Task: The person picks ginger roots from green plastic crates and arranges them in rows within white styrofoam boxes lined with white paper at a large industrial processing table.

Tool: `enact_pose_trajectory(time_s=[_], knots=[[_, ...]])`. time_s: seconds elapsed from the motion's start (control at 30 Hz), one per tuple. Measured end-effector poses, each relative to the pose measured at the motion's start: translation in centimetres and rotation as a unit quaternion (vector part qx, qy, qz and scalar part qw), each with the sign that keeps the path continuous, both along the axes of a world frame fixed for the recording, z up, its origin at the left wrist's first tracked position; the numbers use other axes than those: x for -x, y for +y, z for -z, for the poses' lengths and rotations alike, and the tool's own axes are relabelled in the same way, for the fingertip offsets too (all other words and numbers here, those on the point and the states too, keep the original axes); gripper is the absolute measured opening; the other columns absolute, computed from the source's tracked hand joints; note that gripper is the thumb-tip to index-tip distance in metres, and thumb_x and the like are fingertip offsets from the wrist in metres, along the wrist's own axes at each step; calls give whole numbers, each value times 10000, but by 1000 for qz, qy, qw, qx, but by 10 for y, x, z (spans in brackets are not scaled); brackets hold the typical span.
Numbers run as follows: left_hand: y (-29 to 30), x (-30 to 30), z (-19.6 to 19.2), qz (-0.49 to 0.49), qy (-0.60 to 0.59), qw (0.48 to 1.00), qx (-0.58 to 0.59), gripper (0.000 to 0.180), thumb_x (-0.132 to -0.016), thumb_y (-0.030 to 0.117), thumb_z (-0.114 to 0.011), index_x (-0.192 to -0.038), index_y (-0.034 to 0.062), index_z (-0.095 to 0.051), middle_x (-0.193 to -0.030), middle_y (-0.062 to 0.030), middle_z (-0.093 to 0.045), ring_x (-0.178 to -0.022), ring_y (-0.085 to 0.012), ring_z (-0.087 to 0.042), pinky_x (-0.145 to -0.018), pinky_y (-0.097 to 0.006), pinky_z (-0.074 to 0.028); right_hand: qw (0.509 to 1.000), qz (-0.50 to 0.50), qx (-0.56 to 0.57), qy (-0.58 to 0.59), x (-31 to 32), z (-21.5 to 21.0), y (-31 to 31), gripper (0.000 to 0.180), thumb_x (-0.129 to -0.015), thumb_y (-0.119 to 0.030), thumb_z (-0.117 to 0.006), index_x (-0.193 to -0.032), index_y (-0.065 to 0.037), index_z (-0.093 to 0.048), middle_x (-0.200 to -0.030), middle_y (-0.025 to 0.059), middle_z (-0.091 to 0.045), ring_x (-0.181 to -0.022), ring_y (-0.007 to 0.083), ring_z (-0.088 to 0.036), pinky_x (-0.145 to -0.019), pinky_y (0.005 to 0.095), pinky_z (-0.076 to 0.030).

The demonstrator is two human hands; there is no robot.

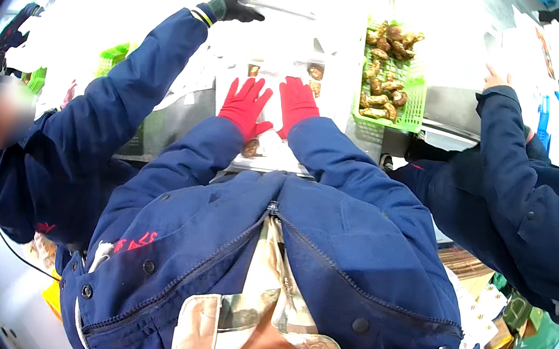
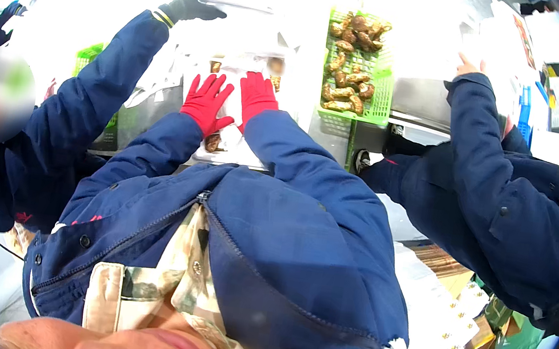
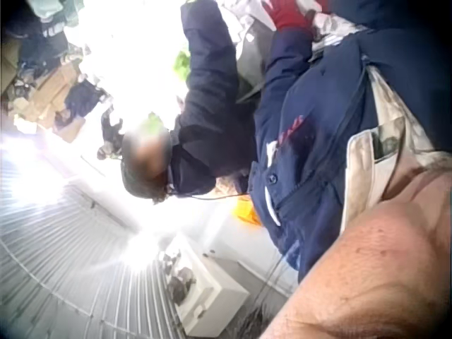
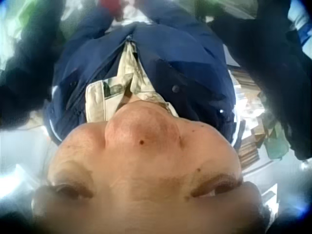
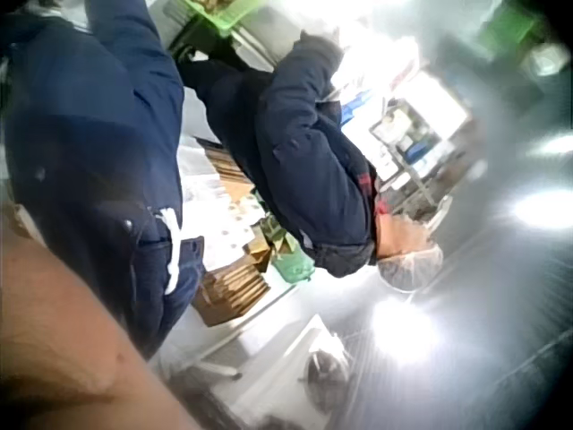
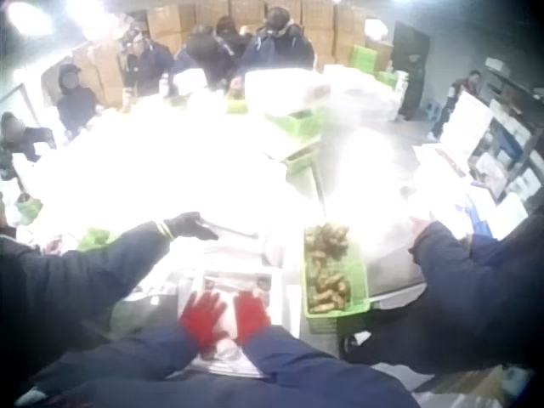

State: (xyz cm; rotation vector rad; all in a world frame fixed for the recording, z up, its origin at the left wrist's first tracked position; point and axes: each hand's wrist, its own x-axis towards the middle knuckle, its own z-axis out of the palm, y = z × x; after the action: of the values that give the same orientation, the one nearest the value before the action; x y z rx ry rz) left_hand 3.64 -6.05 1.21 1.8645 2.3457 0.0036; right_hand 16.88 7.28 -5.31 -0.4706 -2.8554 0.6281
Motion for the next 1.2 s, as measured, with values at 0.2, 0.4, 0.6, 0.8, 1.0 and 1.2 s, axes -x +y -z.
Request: enact_pose_trajectory(time_s=[0.2, 0.4, 0.6, 0.8, 1.0, 1.2], knots=[[-4, -4, -2, -22, 6, 1000, 0, 830, -739, 543, -700, -1415, 134, -446, -1497, -132, -371, -1413, -301, -296, -1158, -577, -75, 987, -101, 55, -110, 0, -82, 13, 1041, -674, -557, -770, -1473, -61, -325, -1550, 179, -256, -1438, 355, -235, -1171, 493, -179], [7, -10, -3, -23, -22, 999, 2, 784, -765, 480, -682, -1411, 104, -443, -1505, -153, -346, -1414, -307, -281, -1170, -574, -69, 956, 272, -23, 108, -46, -57, 145, 699, -805, -394, -728, -1350, -37, -477, -1338, 200, -530, -1220, 359, -509, -1026, 456, -408], [-2, -5, -5, -32, -12, 999, -7, 788, -750, 487, -707, -1412, 146, -451, -1512, -141, -347, -1414, -303, -289, -1168, -560, -78, 930, 283, 79, -220, -73, -34, 125, 491, -869, -438, -570, -1164, -46, -549, -1027, 217, -668, -949, 390, -649, -825, 499, -504], [-1, -5, -11, -25, -55, 996, -70, 785, -747, 460, -720, -1421, 173, -440, -1508, -143, -355, -1408, -318, -302, -1166, -559, -97, 936, 229, 125, -235, -65, -40, 81, 398, -899, -391, -507, -1126, -67, -554, -1005, 245, -667, -943, 412, -642, -837, 520, -498], [-14, 4, 1, -12, -74, 992, -103, 627, -833, 337, -651, -1399, 146, -460, -1476, -128, -403, -1391, -339, -325, -1163, -558, -119, 963, 219, 131, -84, -36, -97, 129, 444, -927, -470, -547, -1085, -61, -618, -1034, 200, -668, -980, 336, -643, -836, 451, -503], [-5, 4, 22, -13, -66, 990, -125, 633, -819, 352, -665, -1384, 137, -477, -1447, -109, -444, -1379, -334, -356, -1145, -569, -144, 708, 287, 622, 170, 102, 15, 240, 491, -872, -414, -666, -1208, -65, -587, -977, 110, -668, -900, 253, -633, -774, 380, -515]])
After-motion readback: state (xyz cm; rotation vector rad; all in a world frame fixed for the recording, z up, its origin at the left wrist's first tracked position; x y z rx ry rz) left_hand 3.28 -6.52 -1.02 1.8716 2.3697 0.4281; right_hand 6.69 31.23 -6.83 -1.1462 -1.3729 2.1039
